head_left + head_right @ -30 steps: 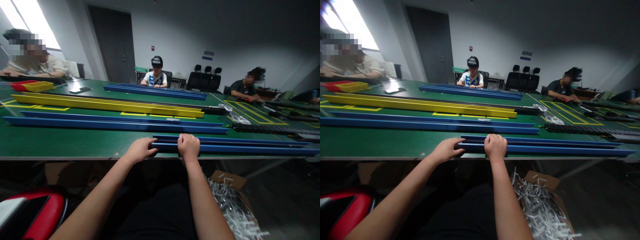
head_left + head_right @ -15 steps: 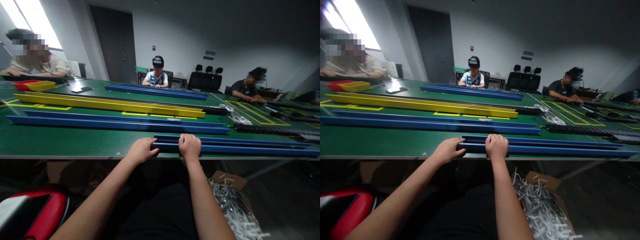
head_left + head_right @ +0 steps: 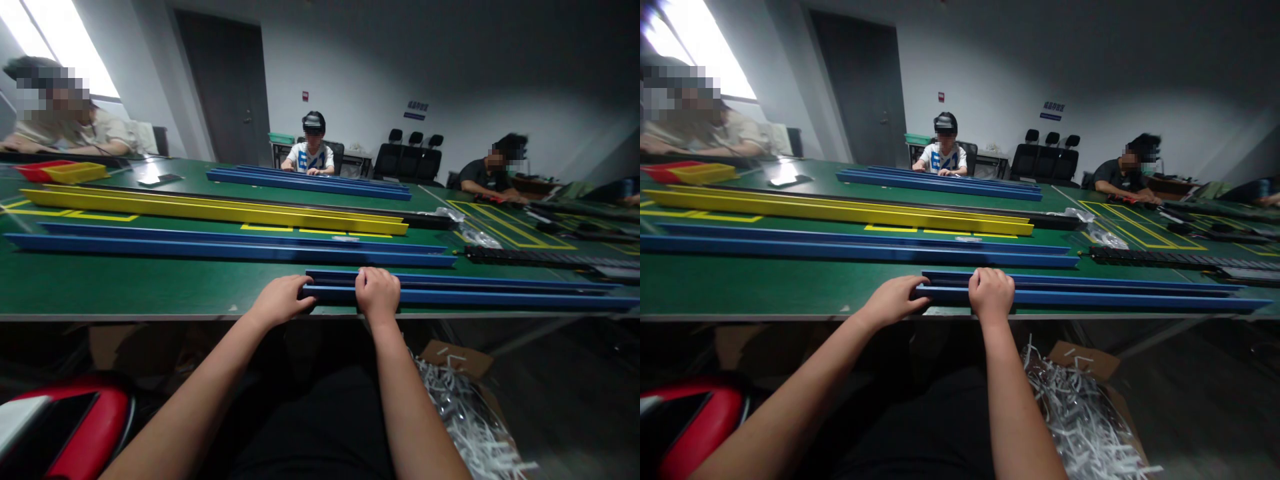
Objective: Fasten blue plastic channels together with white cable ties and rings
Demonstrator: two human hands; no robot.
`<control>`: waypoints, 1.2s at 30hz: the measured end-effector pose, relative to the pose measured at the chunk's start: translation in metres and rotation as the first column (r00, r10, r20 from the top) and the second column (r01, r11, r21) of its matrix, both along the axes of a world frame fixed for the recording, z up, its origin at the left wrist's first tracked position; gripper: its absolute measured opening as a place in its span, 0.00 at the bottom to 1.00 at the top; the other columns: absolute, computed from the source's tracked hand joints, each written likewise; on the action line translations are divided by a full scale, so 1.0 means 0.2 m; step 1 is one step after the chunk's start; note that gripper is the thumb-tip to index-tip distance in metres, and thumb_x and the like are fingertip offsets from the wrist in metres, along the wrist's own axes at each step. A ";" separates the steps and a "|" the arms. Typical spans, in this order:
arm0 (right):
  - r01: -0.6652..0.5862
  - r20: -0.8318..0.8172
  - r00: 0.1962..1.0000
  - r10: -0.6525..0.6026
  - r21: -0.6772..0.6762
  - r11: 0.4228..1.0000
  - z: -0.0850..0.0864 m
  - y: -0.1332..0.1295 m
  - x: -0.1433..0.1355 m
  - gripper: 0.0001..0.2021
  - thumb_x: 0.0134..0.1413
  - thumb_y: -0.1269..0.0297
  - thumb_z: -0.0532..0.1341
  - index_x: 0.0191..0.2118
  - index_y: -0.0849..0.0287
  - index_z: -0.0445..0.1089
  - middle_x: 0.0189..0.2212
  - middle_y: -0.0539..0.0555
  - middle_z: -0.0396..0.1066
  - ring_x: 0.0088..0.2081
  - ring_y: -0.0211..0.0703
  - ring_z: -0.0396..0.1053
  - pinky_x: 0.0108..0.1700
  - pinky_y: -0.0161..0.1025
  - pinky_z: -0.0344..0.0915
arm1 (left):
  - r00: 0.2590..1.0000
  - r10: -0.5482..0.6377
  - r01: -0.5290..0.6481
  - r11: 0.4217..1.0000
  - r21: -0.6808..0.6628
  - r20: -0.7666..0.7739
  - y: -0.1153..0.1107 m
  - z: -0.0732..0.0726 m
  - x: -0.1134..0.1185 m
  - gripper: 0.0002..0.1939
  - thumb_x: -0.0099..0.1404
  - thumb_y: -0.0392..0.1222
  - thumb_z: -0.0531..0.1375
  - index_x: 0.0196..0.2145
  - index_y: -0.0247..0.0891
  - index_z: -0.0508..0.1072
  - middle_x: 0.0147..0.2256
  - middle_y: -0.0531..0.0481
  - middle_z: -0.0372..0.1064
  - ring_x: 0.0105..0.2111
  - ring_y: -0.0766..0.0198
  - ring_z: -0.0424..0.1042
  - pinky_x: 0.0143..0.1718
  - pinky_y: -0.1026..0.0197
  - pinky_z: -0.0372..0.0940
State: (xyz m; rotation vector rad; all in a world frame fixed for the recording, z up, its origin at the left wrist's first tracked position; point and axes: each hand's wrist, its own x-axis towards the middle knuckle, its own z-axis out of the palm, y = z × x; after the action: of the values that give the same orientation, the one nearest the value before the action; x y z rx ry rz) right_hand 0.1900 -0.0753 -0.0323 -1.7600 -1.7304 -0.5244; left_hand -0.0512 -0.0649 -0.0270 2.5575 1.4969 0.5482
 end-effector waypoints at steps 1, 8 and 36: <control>0.000 0.000 1.000 0.000 0.000 1.000 0.00 0.00 0.00 0.15 0.63 0.62 0.50 0.36 0.56 0.74 0.35 0.54 0.75 0.41 0.45 0.64 0.45 0.42 0.47 | 1.000 -0.007 0.007 1.000 0.005 0.000 0.00 0.00 0.00 0.23 0.62 0.55 0.57 0.52 0.44 0.70 0.48 0.48 0.74 0.46 0.54 0.72 0.47 0.57 0.64; -0.003 0.006 1.000 0.003 -0.003 1.000 0.00 0.01 0.00 0.14 0.63 0.62 0.51 0.36 0.56 0.74 0.35 0.53 0.75 0.41 0.44 0.64 0.44 0.42 0.47 | 0.998 0.014 -0.010 0.998 0.060 -0.062 -0.01 -0.02 0.00 0.27 0.64 0.56 0.55 0.57 0.43 0.68 0.47 0.45 0.73 0.45 0.53 0.72 0.47 0.56 0.63; -0.008 0.003 1.000 0.008 0.013 1.000 0.00 0.00 0.01 0.14 0.63 0.62 0.51 0.36 0.56 0.74 0.33 0.53 0.74 0.40 0.44 0.64 0.43 0.42 0.47 | 0.999 -0.003 0.005 1.000 0.027 -0.041 0.00 -0.01 0.00 0.27 0.63 0.56 0.56 0.56 0.44 0.67 0.49 0.46 0.73 0.46 0.53 0.72 0.47 0.56 0.63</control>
State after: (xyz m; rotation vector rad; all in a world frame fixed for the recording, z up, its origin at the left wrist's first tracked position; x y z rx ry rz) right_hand 0.1912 -0.0745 -0.0321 -1.7435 -1.7319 -0.5338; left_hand -0.0507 -0.0649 -0.0291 2.6070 1.5073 0.5223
